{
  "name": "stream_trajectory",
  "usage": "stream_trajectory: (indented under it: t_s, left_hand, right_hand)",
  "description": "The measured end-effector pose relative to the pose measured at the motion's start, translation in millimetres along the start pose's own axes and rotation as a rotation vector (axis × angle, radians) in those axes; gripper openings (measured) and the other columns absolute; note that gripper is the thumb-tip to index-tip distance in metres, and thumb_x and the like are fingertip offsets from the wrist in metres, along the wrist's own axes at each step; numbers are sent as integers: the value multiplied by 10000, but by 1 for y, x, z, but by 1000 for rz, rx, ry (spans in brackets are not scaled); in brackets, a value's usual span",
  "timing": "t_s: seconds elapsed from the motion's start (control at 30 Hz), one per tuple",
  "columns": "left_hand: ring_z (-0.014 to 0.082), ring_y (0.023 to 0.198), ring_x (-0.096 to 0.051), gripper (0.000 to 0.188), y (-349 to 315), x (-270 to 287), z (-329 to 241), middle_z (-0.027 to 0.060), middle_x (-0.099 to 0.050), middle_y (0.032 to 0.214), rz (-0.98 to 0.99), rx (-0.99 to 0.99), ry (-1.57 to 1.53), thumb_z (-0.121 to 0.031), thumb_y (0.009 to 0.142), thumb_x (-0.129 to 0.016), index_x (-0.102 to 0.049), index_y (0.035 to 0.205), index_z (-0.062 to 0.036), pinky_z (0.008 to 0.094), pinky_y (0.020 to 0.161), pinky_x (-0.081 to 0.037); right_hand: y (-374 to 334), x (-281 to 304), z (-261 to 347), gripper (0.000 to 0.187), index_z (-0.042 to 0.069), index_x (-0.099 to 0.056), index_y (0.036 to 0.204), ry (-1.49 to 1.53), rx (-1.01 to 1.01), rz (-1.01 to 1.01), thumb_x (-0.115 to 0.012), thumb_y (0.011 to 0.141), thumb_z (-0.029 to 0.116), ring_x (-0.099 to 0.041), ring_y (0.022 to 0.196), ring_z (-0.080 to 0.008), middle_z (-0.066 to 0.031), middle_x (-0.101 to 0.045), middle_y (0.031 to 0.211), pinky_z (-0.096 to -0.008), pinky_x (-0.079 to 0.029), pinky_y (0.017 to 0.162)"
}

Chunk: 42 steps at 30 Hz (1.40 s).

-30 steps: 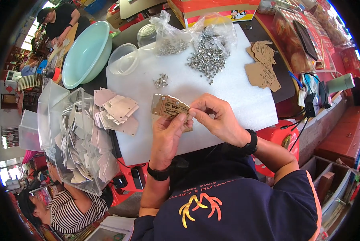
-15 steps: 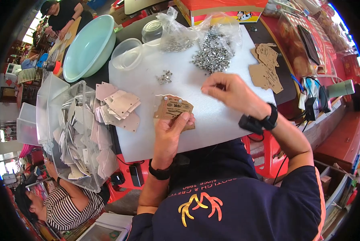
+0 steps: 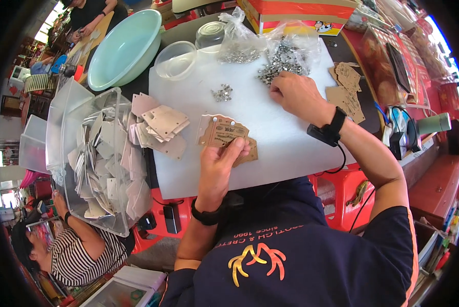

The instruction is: Manual assembly of leather labels or tags by inserting metal studs into pre-cut holes.

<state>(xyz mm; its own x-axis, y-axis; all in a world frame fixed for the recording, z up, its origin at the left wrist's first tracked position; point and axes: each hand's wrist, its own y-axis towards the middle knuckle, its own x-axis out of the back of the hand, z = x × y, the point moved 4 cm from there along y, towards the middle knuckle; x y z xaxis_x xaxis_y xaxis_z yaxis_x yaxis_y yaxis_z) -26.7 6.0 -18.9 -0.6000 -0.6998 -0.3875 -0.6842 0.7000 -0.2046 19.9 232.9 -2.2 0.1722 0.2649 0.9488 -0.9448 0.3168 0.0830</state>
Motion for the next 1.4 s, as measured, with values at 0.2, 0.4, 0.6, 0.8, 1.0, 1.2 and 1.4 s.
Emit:
stream_trajectory:
  t_s: [0.2,0.4,0.6,0.8,1.0,1.2,1.4]
  left_hand:
    - [115,853,-617,181,4,0,-2,46,-650,941,79,35,-104,-138,961,-566,-622,1067,-3,270,775,-497]
    - [117,868,-612,193,8,1,3,50,-654,951,43,73,-80,-152,971,-553,-631,1065,-2,267,775,-482]
    - [131,879,-631,212,12,-3,1,49,-658,981,83,2,-57,-165,978,-557,-609,1115,-12,263,751,-478]
    - [155,950,-658,234,12,-9,-3,52,-649,1038,71,36,-34,-175,983,-560,-577,1167,-33,259,744,-473]
    - [174,924,-636,215,14,-15,-7,67,-655,1037,33,-15,-19,-153,975,-564,-600,1146,-27,289,744,-478]
    - [150,883,-620,206,15,-25,-11,48,-657,1020,47,-25,-8,-161,978,-561,-605,1134,-34,282,743,-468]
    - [115,856,-620,205,18,-28,-10,33,-654,994,49,-73,16,-181,976,-575,-601,1123,-41,253,711,-465]
  right_hand:
    - [6,0,-6,142,16,-654,850,-64,-47,72,-629,813,150,-642,800,-342,-137,-657,854,-425,-495,701]
    - [-15,1,18,136,7,-650,773,393,103,162,-606,789,134,-640,750,-380,-173,-660,827,-458,-507,677]
    - [-37,-8,28,101,23,-642,835,173,231,117,-637,814,122,-616,748,-350,-147,-629,824,-436,-497,668]
    - [-38,-2,25,106,26,-643,874,322,193,120,-642,855,130,-609,689,-277,-108,-614,773,-389,-481,629]
    - [-44,14,38,178,30,-658,952,1100,-139,330,-632,936,206,-493,626,-60,38,-547,700,-248,-397,546]
    - [-51,11,46,184,37,-649,983,1304,-198,224,-626,951,217,-440,614,-5,62,-543,715,-188,-347,532]
    - [-56,10,56,146,4,-631,987,1273,-204,51,-637,943,144,-510,686,-10,33,-600,774,-186,-417,591]
